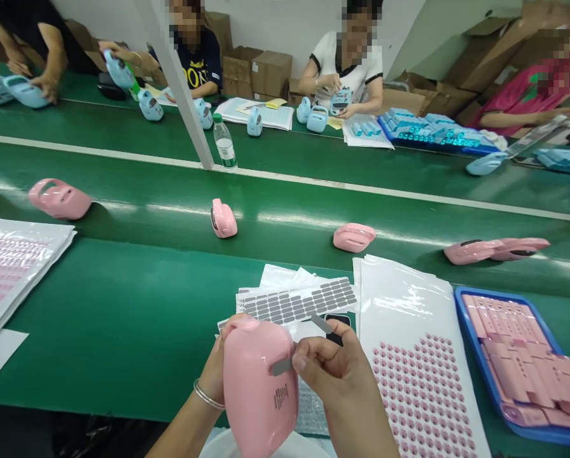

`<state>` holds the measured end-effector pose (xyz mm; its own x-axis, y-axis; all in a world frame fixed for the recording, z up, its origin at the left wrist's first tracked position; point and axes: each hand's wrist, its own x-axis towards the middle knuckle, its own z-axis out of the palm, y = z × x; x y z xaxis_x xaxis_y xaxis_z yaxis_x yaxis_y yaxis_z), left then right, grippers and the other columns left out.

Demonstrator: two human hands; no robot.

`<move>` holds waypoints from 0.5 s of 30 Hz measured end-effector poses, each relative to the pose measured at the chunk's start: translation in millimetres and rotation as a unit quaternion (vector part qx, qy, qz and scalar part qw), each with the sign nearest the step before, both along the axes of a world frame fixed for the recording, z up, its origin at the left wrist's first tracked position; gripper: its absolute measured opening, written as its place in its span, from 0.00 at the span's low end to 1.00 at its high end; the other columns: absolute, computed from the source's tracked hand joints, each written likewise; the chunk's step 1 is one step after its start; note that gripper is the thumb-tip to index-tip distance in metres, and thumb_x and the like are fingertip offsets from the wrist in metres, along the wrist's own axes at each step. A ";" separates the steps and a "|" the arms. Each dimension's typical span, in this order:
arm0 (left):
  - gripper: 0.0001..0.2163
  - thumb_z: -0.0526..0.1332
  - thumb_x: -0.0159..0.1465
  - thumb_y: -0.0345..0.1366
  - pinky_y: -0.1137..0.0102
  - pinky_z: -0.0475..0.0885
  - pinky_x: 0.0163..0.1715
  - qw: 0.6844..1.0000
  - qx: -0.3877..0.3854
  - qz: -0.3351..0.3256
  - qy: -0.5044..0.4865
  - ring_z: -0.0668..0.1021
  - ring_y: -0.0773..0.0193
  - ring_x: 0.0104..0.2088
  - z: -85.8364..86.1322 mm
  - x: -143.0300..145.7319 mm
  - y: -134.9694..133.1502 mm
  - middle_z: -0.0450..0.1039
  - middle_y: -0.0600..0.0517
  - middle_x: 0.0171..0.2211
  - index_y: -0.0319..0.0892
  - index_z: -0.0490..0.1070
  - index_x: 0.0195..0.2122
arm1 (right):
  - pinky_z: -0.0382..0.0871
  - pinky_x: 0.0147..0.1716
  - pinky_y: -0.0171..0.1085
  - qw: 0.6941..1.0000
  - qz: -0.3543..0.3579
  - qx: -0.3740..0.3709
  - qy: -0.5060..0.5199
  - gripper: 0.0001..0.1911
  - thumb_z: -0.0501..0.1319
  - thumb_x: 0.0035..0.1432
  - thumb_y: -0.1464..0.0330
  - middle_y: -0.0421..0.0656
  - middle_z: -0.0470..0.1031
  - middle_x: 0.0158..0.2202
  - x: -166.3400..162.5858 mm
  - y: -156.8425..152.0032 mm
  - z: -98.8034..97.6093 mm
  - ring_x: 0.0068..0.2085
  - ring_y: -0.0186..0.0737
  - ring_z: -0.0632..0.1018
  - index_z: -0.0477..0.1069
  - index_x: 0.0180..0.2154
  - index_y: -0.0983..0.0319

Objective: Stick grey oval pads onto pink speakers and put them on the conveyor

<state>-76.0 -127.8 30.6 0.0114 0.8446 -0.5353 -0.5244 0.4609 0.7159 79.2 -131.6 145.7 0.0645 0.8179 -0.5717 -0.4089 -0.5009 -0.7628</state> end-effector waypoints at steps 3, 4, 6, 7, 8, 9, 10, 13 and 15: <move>0.28 0.61 0.45 0.63 0.69 0.69 0.26 1.000 0.021 -0.015 0.014 0.70 0.63 0.27 -0.7 -0.1 0.3 0.71 0.54 0.26 0.43 0.72 0.33 | 0.64 0.31 0.32 1.000 0.002 -0.010 -0.009 0.34 0.73 0.42 0.65 0.32 0.74 0.23 4.6 0.4 0.2 0.28 0.31 0.71 0.53 0.44 0.58; 0.27 0.61 0.45 0.63 0.70 0.69 0.26 0.999 0.022 -0.017 0.016 0.71 0.63 0.27 -0.3 0.0 0.4 0.71 0.54 0.26 0.44 0.72 0.33 | 0.64 0.32 0.33 1.000 0.006 -0.011 -0.016 0.34 0.73 0.42 0.65 0.32 0.75 0.24 6.1 0.0 -0.2 0.29 0.32 0.71 0.53 0.44 0.57; 0.25 0.63 0.45 0.62 0.70 0.69 0.26 1.000 0.019 -0.014 0.007 0.72 0.64 0.26 0.8 0.6 0.5 0.71 0.54 0.26 0.45 0.72 0.33 | 0.63 0.33 0.34 0.999 0.014 -0.012 -0.027 0.33 0.72 0.44 0.64 0.32 0.75 0.24 7.7 -1.3 -0.3 0.29 0.32 0.71 0.52 0.45 0.57; 0.24 0.63 0.46 0.61 0.70 0.69 0.26 1.000 0.014 -0.014 -0.001 0.72 0.64 0.26 1.4 1.0 0.5 0.71 0.55 0.26 0.45 0.71 0.32 | 0.63 0.33 0.34 0.999 0.016 -0.013 -0.029 0.33 0.72 0.44 0.64 0.32 0.75 0.25 8.1 -2.1 0.0 0.30 0.33 0.71 0.52 0.45 0.57; 0.24 0.63 0.45 0.61 0.70 0.69 0.26 1.000 0.013 -0.014 -0.009 0.72 0.64 0.26 1.9 1.3 0.4 0.71 0.55 0.25 0.46 0.71 0.32 | 0.63 0.33 0.34 0.999 0.016 -0.013 -0.029 0.33 0.71 0.45 0.63 0.32 0.74 0.25 8.2 -2.7 0.6 0.30 0.33 0.71 0.52 0.45 0.57; 0.24 0.63 0.45 0.61 0.70 0.70 0.26 1.000 0.013 -0.016 -0.014 0.73 0.63 0.26 2.5 1.6 0.4 0.71 0.54 0.26 0.46 0.71 0.32 | 0.63 0.33 0.34 1.000 0.013 -0.012 -0.026 0.33 0.71 0.45 0.63 0.31 0.74 0.24 8.2 -3.0 1.2 0.30 0.33 0.71 0.52 0.45 0.57; 0.25 0.63 0.45 0.62 0.69 0.70 0.26 1.000 0.016 -0.017 -0.012 0.73 0.63 0.26 3.2 2.1 0.5 0.72 0.54 0.26 0.46 0.71 0.33 | 0.63 0.33 0.34 1.000 0.008 -0.011 -0.022 0.33 0.72 0.44 0.63 0.31 0.74 0.24 8.2 -3.1 1.9 0.30 0.33 0.71 0.52 0.45 0.57; 0.25 0.63 0.45 0.62 0.68 0.71 0.27 1.000 0.016 -0.016 -0.005 0.74 0.61 0.27 6.3 4.0 1.2 0.74 0.53 0.27 0.45 0.72 0.33 | 0.64 0.32 0.34 1.000 -0.006 -0.010 -0.017 0.34 0.73 0.42 0.64 0.32 0.74 0.24 8.5 -2.4 3.6 0.29 0.32 0.71 0.53 0.44 0.58; 0.25 0.64 0.45 0.61 0.67 0.71 0.28 1.000 0.004 -0.013 -0.008 0.75 0.60 0.27 8.6 5.3 2.1 0.75 0.52 0.27 0.45 0.71 0.33 | 0.63 0.31 0.34 1.000 -0.009 -0.012 -0.020 0.34 0.73 0.42 0.64 0.32 0.74 0.24 8.8 -2.0 3.9 0.29 0.33 0.71 0.53 0.44 0.58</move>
